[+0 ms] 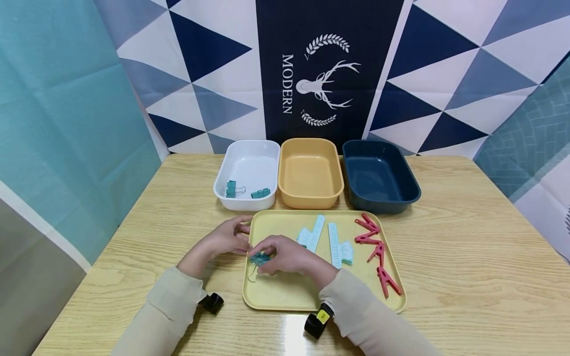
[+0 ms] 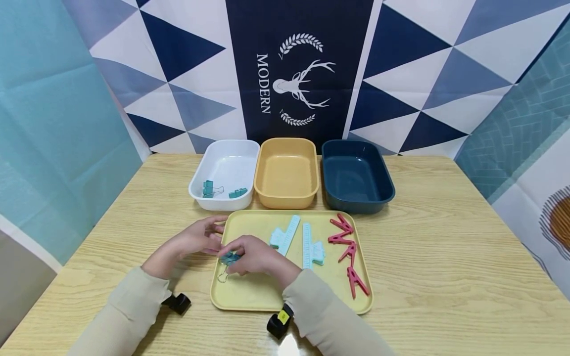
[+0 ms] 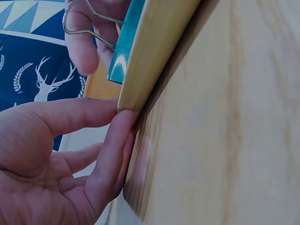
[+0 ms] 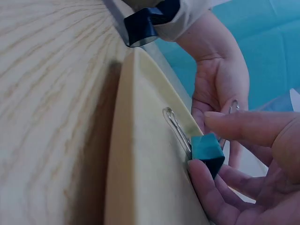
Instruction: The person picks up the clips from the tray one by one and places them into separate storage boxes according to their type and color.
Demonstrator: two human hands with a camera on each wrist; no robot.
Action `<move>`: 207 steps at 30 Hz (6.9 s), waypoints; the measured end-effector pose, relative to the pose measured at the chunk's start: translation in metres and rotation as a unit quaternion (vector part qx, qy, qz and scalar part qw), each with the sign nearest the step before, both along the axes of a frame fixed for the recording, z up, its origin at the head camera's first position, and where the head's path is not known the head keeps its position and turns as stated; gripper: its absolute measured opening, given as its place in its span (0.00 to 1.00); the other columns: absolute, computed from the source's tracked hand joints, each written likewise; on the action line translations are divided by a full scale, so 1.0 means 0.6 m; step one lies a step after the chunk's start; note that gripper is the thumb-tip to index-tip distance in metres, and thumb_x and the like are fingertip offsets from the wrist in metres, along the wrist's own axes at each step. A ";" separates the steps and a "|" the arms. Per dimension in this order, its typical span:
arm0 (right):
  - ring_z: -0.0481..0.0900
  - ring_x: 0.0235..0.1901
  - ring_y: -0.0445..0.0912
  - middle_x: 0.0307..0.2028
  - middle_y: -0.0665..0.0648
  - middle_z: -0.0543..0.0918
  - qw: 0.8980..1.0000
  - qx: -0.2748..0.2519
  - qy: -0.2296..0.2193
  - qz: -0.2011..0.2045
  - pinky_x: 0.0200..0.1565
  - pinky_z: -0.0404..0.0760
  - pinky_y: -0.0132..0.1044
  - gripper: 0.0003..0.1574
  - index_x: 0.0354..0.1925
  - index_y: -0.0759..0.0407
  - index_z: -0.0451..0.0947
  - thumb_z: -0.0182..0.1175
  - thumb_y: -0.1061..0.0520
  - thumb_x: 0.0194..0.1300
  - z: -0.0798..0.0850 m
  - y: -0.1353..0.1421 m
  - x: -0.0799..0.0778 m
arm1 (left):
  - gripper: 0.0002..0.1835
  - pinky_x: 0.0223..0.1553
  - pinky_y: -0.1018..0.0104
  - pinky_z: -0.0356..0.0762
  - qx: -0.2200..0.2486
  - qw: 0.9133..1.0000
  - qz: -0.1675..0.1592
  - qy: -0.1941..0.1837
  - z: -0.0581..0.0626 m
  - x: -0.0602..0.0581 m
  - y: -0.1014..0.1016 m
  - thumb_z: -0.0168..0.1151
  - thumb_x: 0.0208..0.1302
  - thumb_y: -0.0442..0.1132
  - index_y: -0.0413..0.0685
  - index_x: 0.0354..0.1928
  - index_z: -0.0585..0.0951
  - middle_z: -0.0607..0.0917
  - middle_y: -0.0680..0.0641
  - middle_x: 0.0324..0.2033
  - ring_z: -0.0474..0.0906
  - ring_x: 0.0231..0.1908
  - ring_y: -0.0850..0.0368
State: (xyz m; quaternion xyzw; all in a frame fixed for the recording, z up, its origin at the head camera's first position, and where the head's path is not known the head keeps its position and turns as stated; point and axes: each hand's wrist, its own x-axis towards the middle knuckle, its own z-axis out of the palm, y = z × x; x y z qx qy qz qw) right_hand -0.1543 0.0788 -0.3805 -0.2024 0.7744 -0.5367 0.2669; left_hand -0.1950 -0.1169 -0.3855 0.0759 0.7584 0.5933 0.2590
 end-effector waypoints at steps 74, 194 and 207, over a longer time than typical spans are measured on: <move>0.80 0.40 0.48 0.46 0.62 0.78 0.962 -0.207 -0.111 -0.140 0.45 0.81 0.49 0.15 0.47 0.77 0.73 0.57 0.73 0.60 0.039 0.011 -0.034 | 0.42 0.38 0.55 0.83 -0.004 1.000 0.013 -0.010 -0.004 -0.002 0.000 0.62 0.50 0.19 0.40 0.68 0.58 0.68 0.37 0.48 0.75 0.39 0.51; 0.78 0.39 0.49 0.45 0.61 0.74 0.894 -0.232 -0.081 -0.374 0.40 0.82 0.33 0.17 0.48 0.67 0.76 0.58 0.70 0.59 0.078 -0.058 -0.143 | 0.43 0.37 0.56 0.83 0.011 1.000 0.016 0.004 -0.008 0.000 -0.002 0.61 0.48 0.17 0.37 0.68 0.57 0.70 0.36 0.47 0.76 0.39 0.51; 0.76 0.48 0.54 0.55 0.65 0.71 0.900 -0.217 -0.081 -0.369 0.45 0.80 0.33 0.28 0.59 0.64 0.71 0.57 0.69 0.59 0.073 -0.056 -0.147 | 0.42 0.37 0.56 0.83 0.015 1.000 0.013 0.004 -0.010 -0.001 -0.002 0.61 0.48 0.17 0.37 0.67 0.58 0.70 0.36 0.46 0.77 0.38 0.52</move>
